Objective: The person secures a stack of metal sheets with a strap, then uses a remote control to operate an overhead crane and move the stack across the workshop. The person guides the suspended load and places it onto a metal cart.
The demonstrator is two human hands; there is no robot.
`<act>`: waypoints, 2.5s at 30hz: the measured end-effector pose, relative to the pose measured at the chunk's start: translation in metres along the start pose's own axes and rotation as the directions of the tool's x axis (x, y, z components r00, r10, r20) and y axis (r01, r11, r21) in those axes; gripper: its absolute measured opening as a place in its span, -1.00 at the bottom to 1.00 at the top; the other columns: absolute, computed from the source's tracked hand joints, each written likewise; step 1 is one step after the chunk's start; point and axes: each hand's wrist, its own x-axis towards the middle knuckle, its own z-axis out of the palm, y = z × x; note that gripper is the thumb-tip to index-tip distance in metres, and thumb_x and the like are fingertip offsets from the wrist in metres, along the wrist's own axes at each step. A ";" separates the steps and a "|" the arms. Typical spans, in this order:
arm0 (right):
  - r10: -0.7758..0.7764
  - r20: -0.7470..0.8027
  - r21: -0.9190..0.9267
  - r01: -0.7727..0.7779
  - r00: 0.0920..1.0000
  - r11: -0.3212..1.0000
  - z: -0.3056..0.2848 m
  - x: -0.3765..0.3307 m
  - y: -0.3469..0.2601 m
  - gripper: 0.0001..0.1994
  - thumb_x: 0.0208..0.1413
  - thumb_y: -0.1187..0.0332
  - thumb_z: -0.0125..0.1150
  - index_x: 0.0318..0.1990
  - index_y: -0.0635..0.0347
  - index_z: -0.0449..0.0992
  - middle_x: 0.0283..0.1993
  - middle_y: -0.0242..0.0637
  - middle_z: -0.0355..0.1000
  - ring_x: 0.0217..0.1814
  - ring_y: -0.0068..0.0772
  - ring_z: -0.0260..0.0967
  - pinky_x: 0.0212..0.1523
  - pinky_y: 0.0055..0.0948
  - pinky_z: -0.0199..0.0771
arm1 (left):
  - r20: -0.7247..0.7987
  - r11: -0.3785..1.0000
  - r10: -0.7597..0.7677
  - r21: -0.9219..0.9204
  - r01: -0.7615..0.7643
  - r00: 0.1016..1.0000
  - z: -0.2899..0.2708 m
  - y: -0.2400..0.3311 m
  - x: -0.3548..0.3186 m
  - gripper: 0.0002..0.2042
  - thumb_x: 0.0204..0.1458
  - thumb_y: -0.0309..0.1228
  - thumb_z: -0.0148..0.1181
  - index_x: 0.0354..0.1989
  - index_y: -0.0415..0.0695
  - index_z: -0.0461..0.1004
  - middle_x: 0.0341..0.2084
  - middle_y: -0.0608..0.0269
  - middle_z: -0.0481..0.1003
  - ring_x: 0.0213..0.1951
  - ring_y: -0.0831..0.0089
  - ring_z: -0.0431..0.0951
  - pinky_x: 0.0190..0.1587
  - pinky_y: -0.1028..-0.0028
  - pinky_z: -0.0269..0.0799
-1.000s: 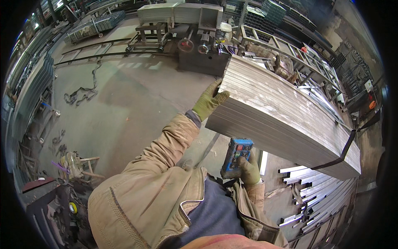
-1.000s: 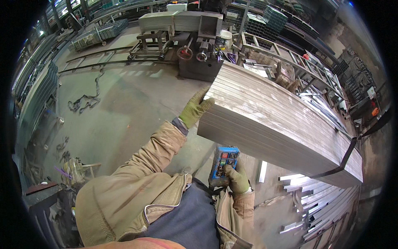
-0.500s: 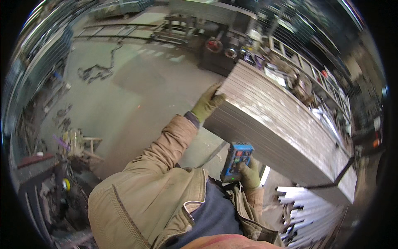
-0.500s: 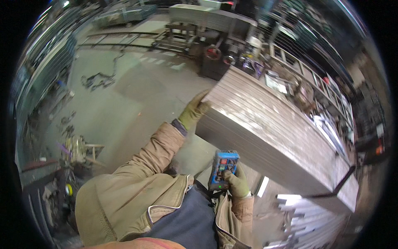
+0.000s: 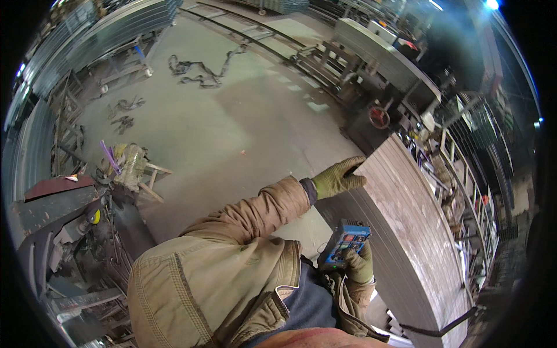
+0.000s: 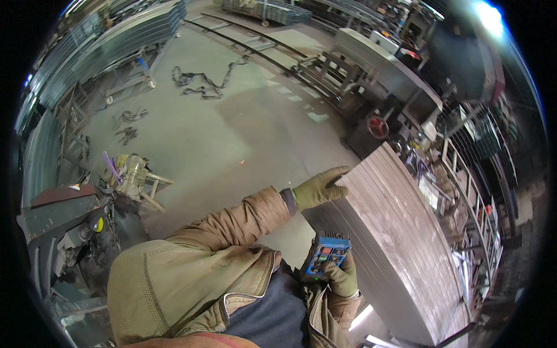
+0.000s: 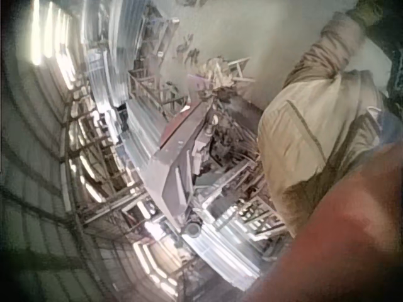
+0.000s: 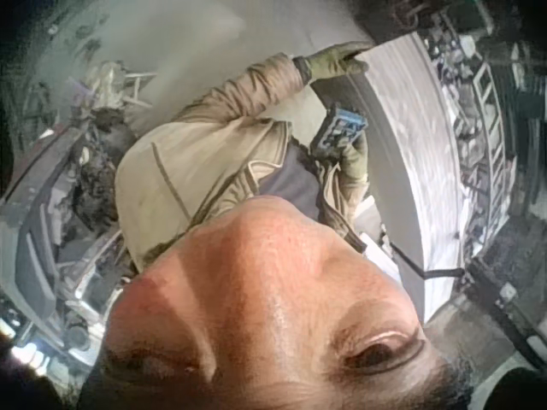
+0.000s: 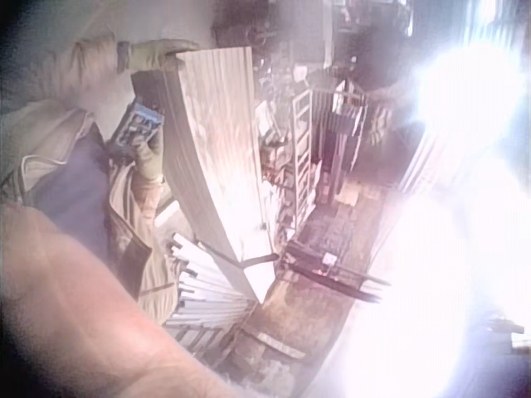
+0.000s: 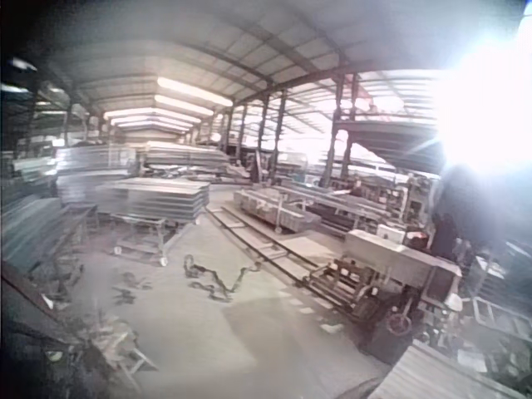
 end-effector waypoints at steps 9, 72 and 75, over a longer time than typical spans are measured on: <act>0.032 0.352 -0.051 -0.015 0.936 0.999 -0.042 0.019 -0.002 -0.32 0.11 0.30 0.52 0.37 0.19 0.36 0.20 -0.13 0.53 0.14 -0.24 0.54 0.12 -0.19 0.60 | -0.059 0.957 0.080 0.283 -0.060 0.995 0.014 0.010 -0.008 -0.29 0.26 -0.15 0.31 0.48 -0.18 0.16 0.36 0.04 0.33 0.40 0.30 0.26 0.44 0.30 0.19; -0.364 -0.211 -0.130 0.344 0.907 0.930 -0.305 -0.433 -0.200 -0.25 0.14 0.32 0.36 0.45 0.30 0.18 0.15 -0.07 0.49 0.07 -0.20 0.54 0.05 -0.26 0.61 | 0.428 0.077 0.464 0.852 -0.517 0.775 0.556 0.103 -0.153 -0.43 0.08 0.09 0.36 0.10 -0.12 0.58 0.10 0.02 0.57 0.22 -0.04 0.50 0.31 -0.06 0.32; -0.304 -0.061 -0.093 0.298 0.951 0.950 -0.300 -0.431 -0.205 -0.22 0.18 0.43 0.27 0.52 0.30 0.05 0.20 -0.09 0.45 0.15 -0.28 0.48 0.14 -0.29 0.54 | 0.473 -0.197 0.520 0.877 -0.439 0.711 0.558 0.101 -0.158 -0.45 0.07 0.06 0.37 0.08 -0.10 0.59 0.09 0.08 0.59 0.20 -0.07 0.51 0.29 -0.06 0.35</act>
